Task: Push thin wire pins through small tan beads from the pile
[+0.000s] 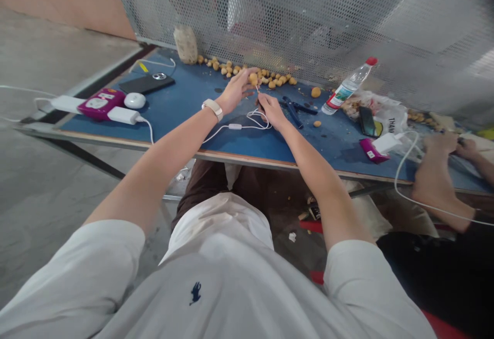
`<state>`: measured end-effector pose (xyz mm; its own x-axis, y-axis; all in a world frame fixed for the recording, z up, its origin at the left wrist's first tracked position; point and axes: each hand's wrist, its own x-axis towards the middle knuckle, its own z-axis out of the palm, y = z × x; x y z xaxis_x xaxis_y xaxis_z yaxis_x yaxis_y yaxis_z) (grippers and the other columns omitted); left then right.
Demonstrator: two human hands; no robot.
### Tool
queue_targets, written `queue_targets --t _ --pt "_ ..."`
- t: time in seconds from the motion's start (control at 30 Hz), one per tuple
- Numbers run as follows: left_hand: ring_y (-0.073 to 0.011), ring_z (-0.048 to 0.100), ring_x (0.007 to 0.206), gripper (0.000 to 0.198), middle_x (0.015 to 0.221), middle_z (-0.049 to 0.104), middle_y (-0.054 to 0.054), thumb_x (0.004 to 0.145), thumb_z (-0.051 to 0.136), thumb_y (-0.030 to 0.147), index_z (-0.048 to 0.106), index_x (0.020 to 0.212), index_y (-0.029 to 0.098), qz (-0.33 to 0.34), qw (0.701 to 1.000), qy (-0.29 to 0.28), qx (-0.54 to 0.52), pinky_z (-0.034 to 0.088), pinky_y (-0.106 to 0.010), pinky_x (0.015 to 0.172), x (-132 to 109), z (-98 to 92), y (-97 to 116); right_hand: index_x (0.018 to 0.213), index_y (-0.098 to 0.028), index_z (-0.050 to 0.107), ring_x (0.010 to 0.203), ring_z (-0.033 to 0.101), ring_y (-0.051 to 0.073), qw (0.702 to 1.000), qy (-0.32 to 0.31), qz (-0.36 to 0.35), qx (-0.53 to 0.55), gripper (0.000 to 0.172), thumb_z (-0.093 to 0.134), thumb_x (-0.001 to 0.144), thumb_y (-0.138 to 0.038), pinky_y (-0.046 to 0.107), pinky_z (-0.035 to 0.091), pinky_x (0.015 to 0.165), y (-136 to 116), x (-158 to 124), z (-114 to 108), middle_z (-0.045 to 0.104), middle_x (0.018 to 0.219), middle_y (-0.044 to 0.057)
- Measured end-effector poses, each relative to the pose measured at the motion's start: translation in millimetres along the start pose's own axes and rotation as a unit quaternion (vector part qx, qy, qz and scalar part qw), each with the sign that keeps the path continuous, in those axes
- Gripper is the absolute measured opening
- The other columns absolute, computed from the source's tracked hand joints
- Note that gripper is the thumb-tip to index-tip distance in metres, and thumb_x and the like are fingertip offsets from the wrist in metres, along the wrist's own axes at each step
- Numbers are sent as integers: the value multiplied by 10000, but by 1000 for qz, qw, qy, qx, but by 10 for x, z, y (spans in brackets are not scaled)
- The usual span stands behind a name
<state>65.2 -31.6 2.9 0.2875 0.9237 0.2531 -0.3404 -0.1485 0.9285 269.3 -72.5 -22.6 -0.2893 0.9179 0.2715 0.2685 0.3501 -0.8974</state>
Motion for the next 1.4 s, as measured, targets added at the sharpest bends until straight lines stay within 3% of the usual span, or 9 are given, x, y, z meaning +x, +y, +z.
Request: queue_targets --t 0.17,0.3,0.43,0.67,0.8,0.9,1.07,1.17,1.4 --pt "-347 824 1639 472 1478 913 -136 1420 445 533 794 1590 265 8 1000 7 3 572 -580 1472 -51 55 56 1104 -279 702 597 562 183 1000 -2 -9 9 1016 627 954 -1281 280 463 419 78 29 -19 488 735 -25" --pt "-426 718 1783 510 1514 879 -158 1319 707 713 831 1585 295 -1 1000 8 0 588 -599 1460 -102 88 114 1091 -275 704 613 586 198 999 30 -2 -16 987 617 994 -1254 311 541 459 142 50 -28 512 748 -9" --pt "-429 686 1816 524 1524 881 -159 1300 730 753 856 1550 310 9 1000 9 14 568 -618 1484 -134 82 128 1133 -273 728 654 639 215 1000 27 0 -14 980 622 1010 -1239 326 592 483 150 47 -28 546 772 4" --pt "-359 838 1611 350 1455 917 -154 1363 664 529 897 1431 276 61 997 -15 53 597 -591 1471 -135 40 72 1167 -291 730 630 626 222 1000 9 20 -5 999 659 956 -1264 318 532 435 -95 -43 36 516 757 -7" --pt "-377 817 1638 193 1318 912 -146 1267 870 441 907 1325 260 50 998 -2 26 620 -606 1437 -163 74 98 1138 -295 701 588 549 196 1000 5 5 -22 976 673 960 -1254 312 477 418 -228 -91 66 477 754 -20" --pt "-373 816 1634 117 1303 903 -139 1240 884 349 904 1309 257 45 998 -4 32 625 -611 1427 -178 83 107 1108 -299 684 580 518 188 999 20 -4 -27 971 665 959 -1258 310 470 422 -230 -88 69 454 748 -27" --pt "-373 821 1622 252 1366 899 -140 1243 881 455 882 1417 272 52 996 11 77 652 -586 1392 -165 54 87 1118 -292 696 612 556 200 1000 17 0 -22 974 687 953 -1252 316 495 439 -133 -46 52 486 769 -14" --pt "-367 804 1612 272 1343 913 -132 1253 885 519 870 1356 268 72 993 11 89 636 -570 1397 -169 43 99 1079 -289 690 594 550 187 1000 20 -5 -18 985 684 939 -1264 302 486 428 -96 -35 45 481 756 -19" --pt "-310 832 1447 126 1349 916 -95 1298 828 408 859 1300 285 102 990 19 94 656 -471 1291 -160 -5 112 1122 -288 721 595 556 186 1000 8 5 -11 949 718 970 -1225 284 466 407 -55 -23 16 500 770 -9"
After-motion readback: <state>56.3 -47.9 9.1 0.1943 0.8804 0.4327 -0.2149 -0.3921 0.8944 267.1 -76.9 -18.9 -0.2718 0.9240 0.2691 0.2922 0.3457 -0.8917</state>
